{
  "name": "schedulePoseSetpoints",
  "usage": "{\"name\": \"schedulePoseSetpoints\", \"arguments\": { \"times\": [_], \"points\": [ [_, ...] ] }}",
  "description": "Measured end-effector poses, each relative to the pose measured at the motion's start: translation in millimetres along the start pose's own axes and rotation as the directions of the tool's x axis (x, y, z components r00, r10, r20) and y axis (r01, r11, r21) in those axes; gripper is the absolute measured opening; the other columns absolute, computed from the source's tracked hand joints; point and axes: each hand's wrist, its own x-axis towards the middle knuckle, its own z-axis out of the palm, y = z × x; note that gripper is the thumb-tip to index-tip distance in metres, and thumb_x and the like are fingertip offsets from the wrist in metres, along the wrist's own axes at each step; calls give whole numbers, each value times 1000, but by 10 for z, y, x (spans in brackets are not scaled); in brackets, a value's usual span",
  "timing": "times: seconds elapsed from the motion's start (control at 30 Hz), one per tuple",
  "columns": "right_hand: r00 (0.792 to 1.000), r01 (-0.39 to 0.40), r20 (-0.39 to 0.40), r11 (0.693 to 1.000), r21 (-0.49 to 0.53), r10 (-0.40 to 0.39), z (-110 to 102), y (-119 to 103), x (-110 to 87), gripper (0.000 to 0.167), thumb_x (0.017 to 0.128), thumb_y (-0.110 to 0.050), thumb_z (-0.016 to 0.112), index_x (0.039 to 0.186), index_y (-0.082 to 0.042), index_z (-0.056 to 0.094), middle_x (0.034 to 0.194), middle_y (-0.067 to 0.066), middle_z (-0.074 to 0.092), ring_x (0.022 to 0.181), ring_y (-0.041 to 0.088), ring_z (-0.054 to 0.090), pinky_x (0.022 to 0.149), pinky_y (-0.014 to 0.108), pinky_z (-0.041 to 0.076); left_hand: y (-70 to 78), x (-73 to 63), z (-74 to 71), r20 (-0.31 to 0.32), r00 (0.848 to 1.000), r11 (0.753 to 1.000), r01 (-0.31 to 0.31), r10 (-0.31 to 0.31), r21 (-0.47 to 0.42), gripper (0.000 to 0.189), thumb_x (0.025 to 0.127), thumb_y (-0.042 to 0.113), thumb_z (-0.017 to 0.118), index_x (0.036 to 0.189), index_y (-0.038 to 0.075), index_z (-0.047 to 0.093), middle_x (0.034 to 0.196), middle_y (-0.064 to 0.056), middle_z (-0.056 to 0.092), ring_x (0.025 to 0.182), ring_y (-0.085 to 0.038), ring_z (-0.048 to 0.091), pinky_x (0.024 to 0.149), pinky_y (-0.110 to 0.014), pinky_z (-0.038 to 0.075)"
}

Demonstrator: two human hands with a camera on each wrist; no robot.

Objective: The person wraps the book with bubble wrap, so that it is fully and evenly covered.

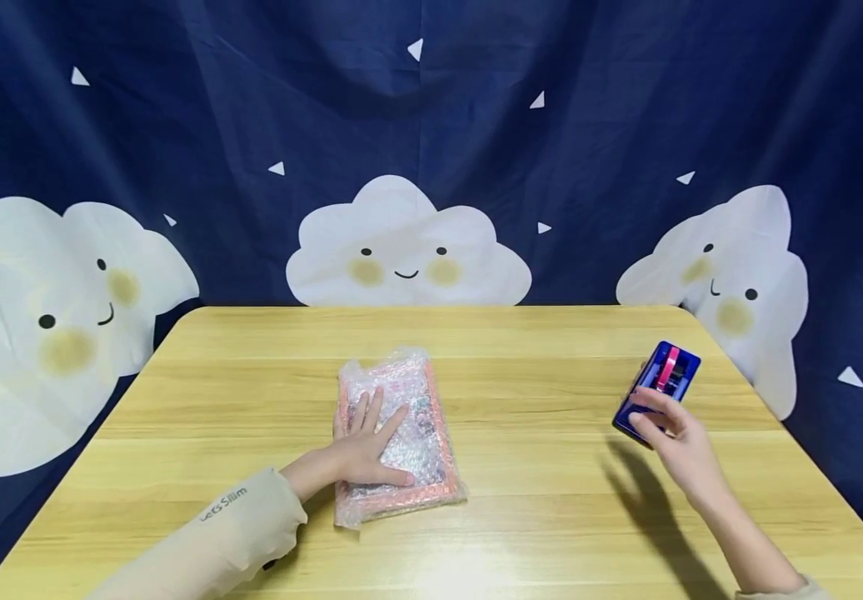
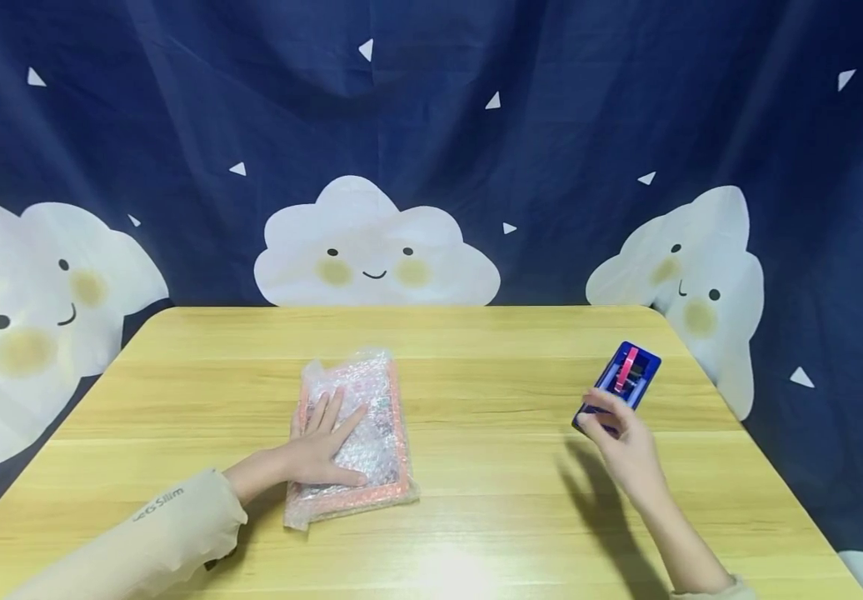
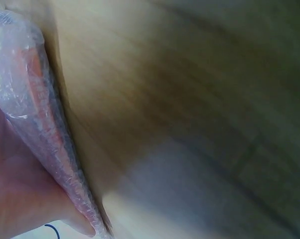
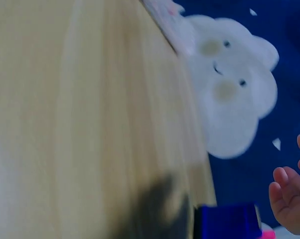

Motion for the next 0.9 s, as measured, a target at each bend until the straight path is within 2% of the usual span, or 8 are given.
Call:
{"name": "schedulePoseSetpoints", "arguments": {
  "times": [0.1, 0.2, 0.33, 0.43, 0.57, 0.67, 0.77, 0.9],
  "points": [
    [994, -85, -64, 996, -6, 84, -157, 149, 35, 35, 90, -10, 56, 124, -9, 51, 99, -32, 53, 84, -12, 52, 67, 7, 43, 2, 0, 0, 3, 1000, 1000, -2, 2, -3, 104, 70, 67, 61, 148, 21, 9, 148, -19, -22, 134, -38, -21, 98, -66, -14],
    [970, -196, -112, 965, 173, 217, -281, 369, 69, 40, 88, -9, 59, 127, -7, 48, 99, -24, 56, 80, -8, 55, 65, 10, 46, 2, 3, -1, -3, 1000, 1000, -6, 6, -3, 103, 70, 66, 61, 148, 21, 10, 148, -19, -21, 134, -39, -21, 98, -66, -14],
    [936, -325, -22, 884, 335, 352, -428, 489, 97, 60, 87, -11, 60, 138, -3, 29, 95, -18, 54, 78, -5, 57, 68, 11, 48, -1, 1, -1, -3, 1000, 1000, -5, 5, -2, 103, 71, 66, 60, 148, 21, 9, 148, -19, -21, 134, -38, -21, 98, -66, -14],
    [919, -394, 113, 867, 306, 377, -508, 415, 107, 77, 91, -14, 55, 141, 10, 1, 90, -22, 52, 77, -5, 58, 70, 11, 48, -4, 1, 0, -6, 1000, 1000, -5, 5, -8, 103, 71, 66, 61, 148, 20, 9, 148, -19, -21, 133, -38, -21, 98, -66, -14],
    [890, -451, 199, 855, 256, 410, -536, 313, 133, 78, 94, -12, 48, 137, 15, -11, 84, -21, 54, 74, -3, 58, 69, 12, 48, 0, 6, -9, -17, 1000, 1000, -8, 8, -14, 103, 71, 64, 62, 148, 20, 11, 148, -20, -21, 134, -39, -21, 98, -66, -13],
    [872, -481, 223, 851, 210, 437, -531, 266, 165, 78, 94, -14, 48, 138, 14, -10, 85, -19, 53, 73, -2, 58, 69, 13, 48, 6, 10, -15, -22, 1000, 1000, -11, 10, -10, 103, 71, 64, 62, 148, 19, 11, 148, -20, -20, 134, -39, -20, 98, -66, -13],
    [854, -508, 241, 836, 205, 460, -517, 231, 211, 77, 94, -16, 48, 139, 12, -8, 85, -15, 53, 71, 1, 59, 67, 14, 48, 3, 11, -13, -24, 1000, 1000, -16, 16, -13, 102, 71, 64, 62, 148, 19, 12, 148, -20, -20, 134, -40, -20, 98, -66, -14],
    [835, -539, 263, 815, 213, 483, -496, 223, 259, 74, 95, -19, 46, 141, 9, -5, 82, -16, 56, 68, 1, 59, 64, 16, 47, -16, -3, 0, -24, 999, 1000, -23, 23, -19, 102, 71, 64, 62, 148, 19, 11, 148, -21, -20, 133, -40, -21, 98, -66, -14]
  ]
}}
